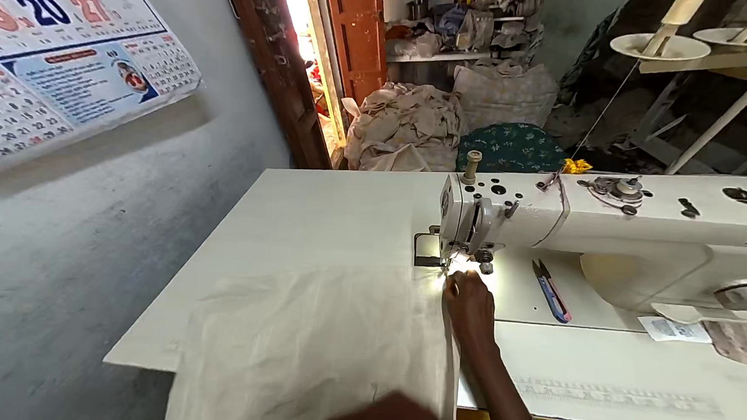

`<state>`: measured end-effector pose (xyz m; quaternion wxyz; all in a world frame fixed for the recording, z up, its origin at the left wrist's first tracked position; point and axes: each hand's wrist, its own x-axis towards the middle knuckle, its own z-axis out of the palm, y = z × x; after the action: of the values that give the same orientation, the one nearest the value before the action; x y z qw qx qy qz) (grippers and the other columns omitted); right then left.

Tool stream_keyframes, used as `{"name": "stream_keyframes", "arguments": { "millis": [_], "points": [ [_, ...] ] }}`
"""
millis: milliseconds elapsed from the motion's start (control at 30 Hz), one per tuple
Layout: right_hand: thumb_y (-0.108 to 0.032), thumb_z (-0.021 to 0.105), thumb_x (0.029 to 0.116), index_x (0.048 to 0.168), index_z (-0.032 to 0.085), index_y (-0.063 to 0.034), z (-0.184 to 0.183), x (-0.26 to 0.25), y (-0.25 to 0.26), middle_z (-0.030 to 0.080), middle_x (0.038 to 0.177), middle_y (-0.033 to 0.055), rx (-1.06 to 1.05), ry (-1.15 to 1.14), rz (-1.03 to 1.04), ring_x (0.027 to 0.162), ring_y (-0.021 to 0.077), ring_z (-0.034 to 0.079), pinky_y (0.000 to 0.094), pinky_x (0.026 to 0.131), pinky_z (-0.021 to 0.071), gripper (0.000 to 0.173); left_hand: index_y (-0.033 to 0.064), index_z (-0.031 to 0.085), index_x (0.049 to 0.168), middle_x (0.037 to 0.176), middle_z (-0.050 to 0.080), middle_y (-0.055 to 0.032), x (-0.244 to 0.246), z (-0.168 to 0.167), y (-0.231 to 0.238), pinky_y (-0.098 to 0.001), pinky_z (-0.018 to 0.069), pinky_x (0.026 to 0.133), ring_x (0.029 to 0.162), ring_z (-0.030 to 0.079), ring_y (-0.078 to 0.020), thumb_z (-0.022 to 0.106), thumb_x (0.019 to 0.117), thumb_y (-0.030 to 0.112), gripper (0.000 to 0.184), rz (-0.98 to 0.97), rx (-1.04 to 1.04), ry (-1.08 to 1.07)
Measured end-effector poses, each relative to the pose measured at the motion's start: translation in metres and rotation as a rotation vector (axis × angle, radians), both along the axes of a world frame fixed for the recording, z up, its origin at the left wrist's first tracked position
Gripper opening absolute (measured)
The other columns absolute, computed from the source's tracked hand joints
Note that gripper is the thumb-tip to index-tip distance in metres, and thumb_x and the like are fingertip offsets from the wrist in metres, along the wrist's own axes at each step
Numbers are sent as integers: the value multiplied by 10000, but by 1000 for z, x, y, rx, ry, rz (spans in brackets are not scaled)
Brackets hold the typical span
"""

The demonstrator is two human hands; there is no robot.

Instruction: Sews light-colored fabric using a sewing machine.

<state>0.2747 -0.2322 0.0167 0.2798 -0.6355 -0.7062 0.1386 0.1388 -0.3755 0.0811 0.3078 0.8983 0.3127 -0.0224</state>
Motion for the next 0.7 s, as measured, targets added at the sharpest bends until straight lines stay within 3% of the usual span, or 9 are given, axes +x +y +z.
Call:
{"name": "stream_keyframes", "arguments": {
  "millis": [67,167,233,333,433,500,567,633,700],
  "points": [
    [-27,661,915,964,747,45,-7,6,-19,672,972,232,-38,-20,39,853,377,698,516,748,585,122,16,716,974,1121,658,-176,-8,-29,64,-499,459,1013,1111,616,-322,735,871,300,303,-13,-34,-405],
    [-55,613,927,1035,749,10,-11,20,-49,666,967,195,-121,-39,54,836,339,695,492,718,586,185,-66,646,976,981,670,-112,-11,-49,119,-336,505,933,973,637,-146,532,976,191,281,-7,-325,-783],
    [-93,617,923,1156,741,-10,-15,25,-61,667,1047,196,-165,-60,52,889,316,699,454,740,594,277,-34,669,1034,975,678,-62,-14,-58,128,-280,528,892,932,641,-85,549,1023,168,236,265,-188,-755],
    [-95,613,913,1329,672,-25,-22,24,-71,624,1160,193,-215,-83,82,949,282,684,382,785,596,427,160,707,1249,1296,642,-45,-6,-90,134,-453,458,1053,1226,577,-212,628,977,479,426,639,382,-348],
    [-126,595,945,1382,622,-5,-10,37,-70,613,1187,210,-365,-20,231,974,302,672,412,855,576,454,269,632,1404,1526,529,-12,-7,-111,138,-691,214,1185,1485,394,-271,512,910,752,702,647,543,-125],
    [-202,606,982,1239,735,-42,-6,78,-58,704,1100,165,-347,71,303,946,268,704,419,845,589,328,291,593,1445,1559,499,29,-8,-111,139,-758,153,1161,1518,341,-273,466,903,789,747,614,549,-77],
    [-173,614,1007,1124,735,-10,5,133,-49,714,1107,184,-135,30,148,994,320,712,494,862,595,235,290,549,1484,1584,465,55,-10,-108,139,-800,121,1132,1536,304,-277,430,912,796,773,592,534,-43],
    [-118,605,1011,1272,635,96,29,181,-47,595,1313,329,48,-69,-89,1209,509,588,654,988,485,339,275,513,1515,1593,450,76,-11,-103,138,-838,75,1101,1548,274,-276,438,909,795,802,590,508,-28],
    [-48,572,1006,1389,524,146,32,216,-43,458,1467,378,102,-135,-240,1362,575,438,715,1082,369,433,262,505,1522,1584,462,82,-10,-100,139,-861,63,1073,1546,275,-289,463,902,785,812,586,516,-29]
  ]
}}
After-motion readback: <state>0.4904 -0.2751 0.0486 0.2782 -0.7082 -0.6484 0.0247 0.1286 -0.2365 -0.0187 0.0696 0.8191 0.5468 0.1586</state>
